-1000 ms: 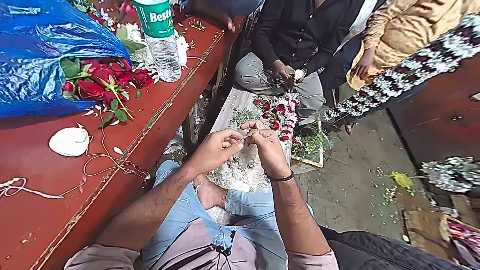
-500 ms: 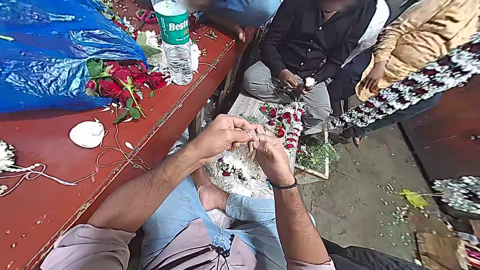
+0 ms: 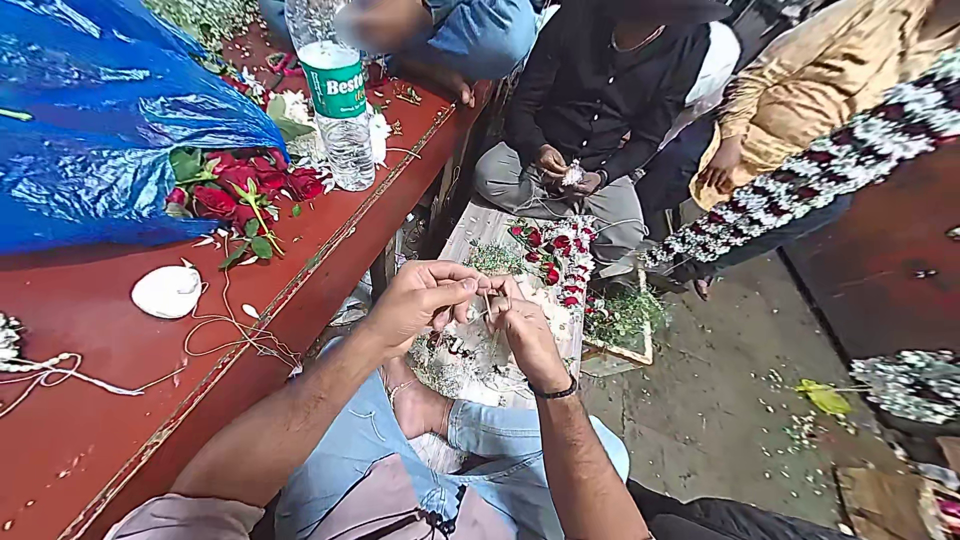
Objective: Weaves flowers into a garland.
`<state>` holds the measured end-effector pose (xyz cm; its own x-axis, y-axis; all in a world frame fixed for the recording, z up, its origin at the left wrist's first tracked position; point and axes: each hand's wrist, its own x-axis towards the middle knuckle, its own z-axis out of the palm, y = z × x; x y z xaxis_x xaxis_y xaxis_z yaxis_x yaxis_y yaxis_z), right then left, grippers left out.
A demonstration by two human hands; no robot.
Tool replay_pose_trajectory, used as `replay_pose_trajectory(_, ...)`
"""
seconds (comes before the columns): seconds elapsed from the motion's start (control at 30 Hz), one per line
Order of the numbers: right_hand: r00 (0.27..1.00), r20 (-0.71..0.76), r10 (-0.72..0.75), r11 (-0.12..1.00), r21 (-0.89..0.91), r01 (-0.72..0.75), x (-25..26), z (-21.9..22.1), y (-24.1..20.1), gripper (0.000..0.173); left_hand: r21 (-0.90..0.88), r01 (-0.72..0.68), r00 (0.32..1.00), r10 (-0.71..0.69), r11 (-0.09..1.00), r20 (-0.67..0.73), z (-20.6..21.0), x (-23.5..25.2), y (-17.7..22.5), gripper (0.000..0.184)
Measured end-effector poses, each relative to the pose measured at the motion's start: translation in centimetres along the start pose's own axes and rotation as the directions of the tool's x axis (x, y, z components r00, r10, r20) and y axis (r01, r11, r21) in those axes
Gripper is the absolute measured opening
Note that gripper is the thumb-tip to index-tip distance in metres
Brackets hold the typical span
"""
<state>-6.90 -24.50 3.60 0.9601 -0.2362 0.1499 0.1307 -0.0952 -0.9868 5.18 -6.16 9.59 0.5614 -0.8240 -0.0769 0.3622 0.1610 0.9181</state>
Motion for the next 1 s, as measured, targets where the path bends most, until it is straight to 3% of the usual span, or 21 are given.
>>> replay_pose_trajectory(0.07, 1.0, -0.008, -0.006, 0.998, -0.066, 0.006, -0.3, 1.0, -0.5, 0.031, 0.241, -0.124, 0.983, 0.152, 0.963, -0.1, -0.2, 0.8, -2.4, 0.021)
replay_pose_trajectory(0.1, 0.999, -0.026, -0.019, 0.995, -0.093, 0.017, -0.4, 1.3, -0.6, 0.031, 0.493, -0.18, 0.964, 0.253, 0.851, -0.085, -0.4, 1.0, -3.5, 0.022)
replay_pose_trajectory(0.13, 0.998, -0.047, -0.033, 0.993, -0.115, 0.028, -0.4, 1.4, -0.7, 0.031, 0.742, -0.229, 0.936, 0.353, 0.63, -0.011, -0.8, 1.1, -4.5, 0.023)
replay_pose_trajectory(0.2, 0.995, -0.09, -0.039, 0.991, -0.133, 0.027, -0.6, 1.2, -0.6, 0.03, 0.925, -0.327, 0.868, 0.449, 0.193, 0.213, -1.1, 0.8, -6.0, 0.024)
replay_pose_trajectory(0.23, 0.994, -0.103, -0.027, 0.992, -0.129, 0.013, -0.7, 1.0, -0.5, 0.03, 0.929, -0.354, 0.859, 0.43, 0.105, 0.278, -1.1, 0.6, -6.2, 0.023)
replay_pose_trajectory(0.27, 0.995, -0.104, -0.012, 0.993, -0.118, 0.0, -0.8, 0.8, -0.5, 0.031, 0.927, -0.366, 0.859, 0.413, 0.083, 0.302, -1.1, 0.3, -6.2, 0.023)
replay_pose_trajectory(0.4, 0.997, -0.081, 0.021, 0.996, -0.083, -0.027, -1.0, 0.6, 0.0, 0.032, 0.891, -0.33, 0.889, 0.421, 0.311, 0.182, -2.0, -0.1, -5.4, 0.014)
replay_pose_trajectory(0.53, 0.997, -0.065, 0.049, 0.995, -0.083, -0.054, -0.8, 0.8, 0.1, 0.031, 0.753, -0.249, 0.953, 0.293, 0.609, 0.078, -2.7, -0.2, -5.3, 0.014)
replay_pose_trajectory(0.67, 0.994, -0.079, 0.075, 0.995, -0.055, -0.08, -0.6, 0.8, 0.3, 0.032, 0.319, -0.249, 0.969, 0.237, 0.915, 0.076, -2.9, -0.4, -4.4, 0.013)
replay_pose_trajectory(0.8, 0.993, -0.101, 0.062, 0.997, -0.04, -0.066, -0.8, 0.6, 0.7, 0.032, 0.036, -0.182, 0.983, 0.181, 0.983, 0.029, -3.6, -0.9, -4.7, 0.008)
replay_pose_trajectory(0.9, 0.994, -0.097, 0.048, 0.995, -0.081, -0.056, -0.8, 0.8, 0.6, 0.033, -0.149, 0.012, 0.999, -0.004, 0.989, 0.054, -3.0, -1.7, -4.7, 0.012)
replay_pose_trajectory(1.0, 0.993, -0.11, 0.047, 0.994, -0.095, -0.058, -0.7, 0.5, 0.6, 0.033, -0.182, 0.138, 0.988, -0.122, 0.974, 0.097, -2.6, -1.9, -4.1, 0.02)
